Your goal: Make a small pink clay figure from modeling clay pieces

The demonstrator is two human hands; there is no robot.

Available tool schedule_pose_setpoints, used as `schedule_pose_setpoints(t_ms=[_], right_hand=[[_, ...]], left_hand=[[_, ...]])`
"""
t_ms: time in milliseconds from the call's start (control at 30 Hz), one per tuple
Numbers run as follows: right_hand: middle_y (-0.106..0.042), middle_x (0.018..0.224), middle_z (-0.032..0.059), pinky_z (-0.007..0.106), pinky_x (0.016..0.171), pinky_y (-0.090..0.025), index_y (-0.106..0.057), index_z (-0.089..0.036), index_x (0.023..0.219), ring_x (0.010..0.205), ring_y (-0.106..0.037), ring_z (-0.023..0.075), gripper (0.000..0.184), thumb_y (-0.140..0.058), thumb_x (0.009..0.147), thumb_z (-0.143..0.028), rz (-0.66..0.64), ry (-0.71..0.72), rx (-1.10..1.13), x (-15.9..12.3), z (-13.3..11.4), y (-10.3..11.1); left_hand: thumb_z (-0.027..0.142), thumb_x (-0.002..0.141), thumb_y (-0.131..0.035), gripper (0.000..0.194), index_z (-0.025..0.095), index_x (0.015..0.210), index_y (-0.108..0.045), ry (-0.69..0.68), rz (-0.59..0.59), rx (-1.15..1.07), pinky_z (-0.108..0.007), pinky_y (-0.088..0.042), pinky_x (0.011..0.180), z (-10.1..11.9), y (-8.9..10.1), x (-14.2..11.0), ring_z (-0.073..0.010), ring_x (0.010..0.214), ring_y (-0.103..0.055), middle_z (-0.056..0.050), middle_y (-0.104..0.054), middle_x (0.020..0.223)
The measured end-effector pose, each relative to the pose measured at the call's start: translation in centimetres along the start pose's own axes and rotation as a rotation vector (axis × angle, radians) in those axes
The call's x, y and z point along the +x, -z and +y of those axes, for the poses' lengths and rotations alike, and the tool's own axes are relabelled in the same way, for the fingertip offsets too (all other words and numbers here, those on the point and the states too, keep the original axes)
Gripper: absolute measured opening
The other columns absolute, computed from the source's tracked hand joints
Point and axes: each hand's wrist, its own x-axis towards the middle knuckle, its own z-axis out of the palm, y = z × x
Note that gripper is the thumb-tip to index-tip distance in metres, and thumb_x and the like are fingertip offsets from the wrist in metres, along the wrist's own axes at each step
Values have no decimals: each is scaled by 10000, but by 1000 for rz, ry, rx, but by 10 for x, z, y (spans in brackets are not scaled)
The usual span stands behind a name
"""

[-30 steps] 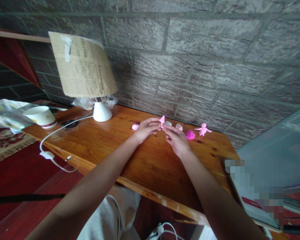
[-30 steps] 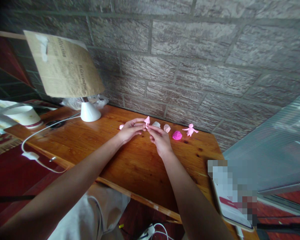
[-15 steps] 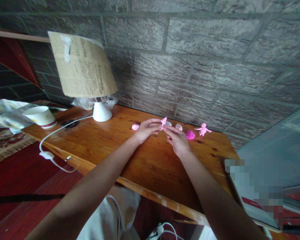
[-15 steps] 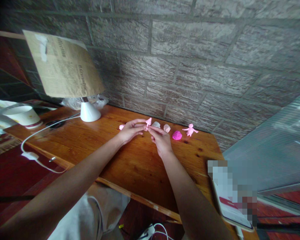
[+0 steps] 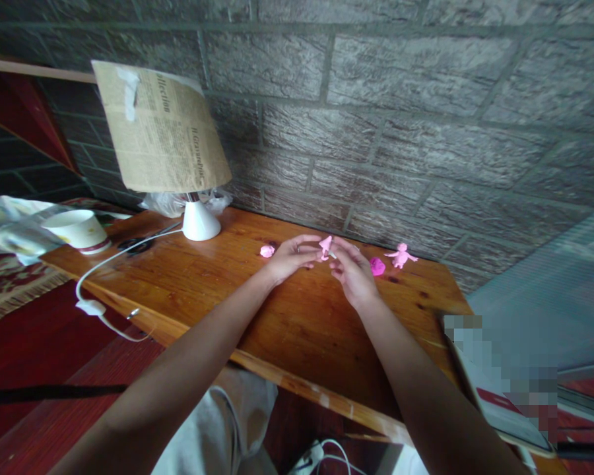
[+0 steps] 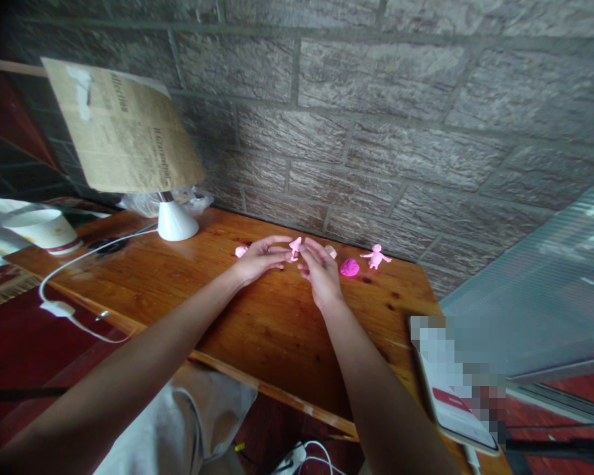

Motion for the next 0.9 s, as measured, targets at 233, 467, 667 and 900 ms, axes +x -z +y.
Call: schedule_pose_setpoints(t_ms=[233,467,667,900], right_hand=[[-739,845,-13,233,539,-346,-765,-257,946,558,-510,59,416,-873,577,-415,-7,30,-28,0,1,1],[-721,764,-16,228,523,-342,-766,-231,880,553,-510,66,398,-872,549,-423,8,32,-69,0,-2,2],[-724,771,-24,219,509,-334,-763,-236,855,536,-500,58,382,-870,527,-401,44,12,-59,1,-2,2],[-711,750,-23,226,514,-338,-757,-234,857,539,-497,66,382,-859,531,-405,46,8,-71,2,-1,2]], left_hand=[[299,677,-877,583,162,1189,-633,7,-66,70,-272,-480,750,0,0,-1,-167,856,-713,-79,-768,936],[287,657,-885,547,163,1128,-635,38,-49,63,-255,-484,735,1,-2,-2,-152,837,-713,-59,-761,917],[253,645,-889,488,155,1054,-640,55,-11,21,-244,-485,716,-1,-1,0,-138,810,-713,-59,-758,914],[247,625,-899,466,147,1007,-652,77,-5,0,-251,-487,724,-4,2,2,-145,804,-717,-70,-762,917]])
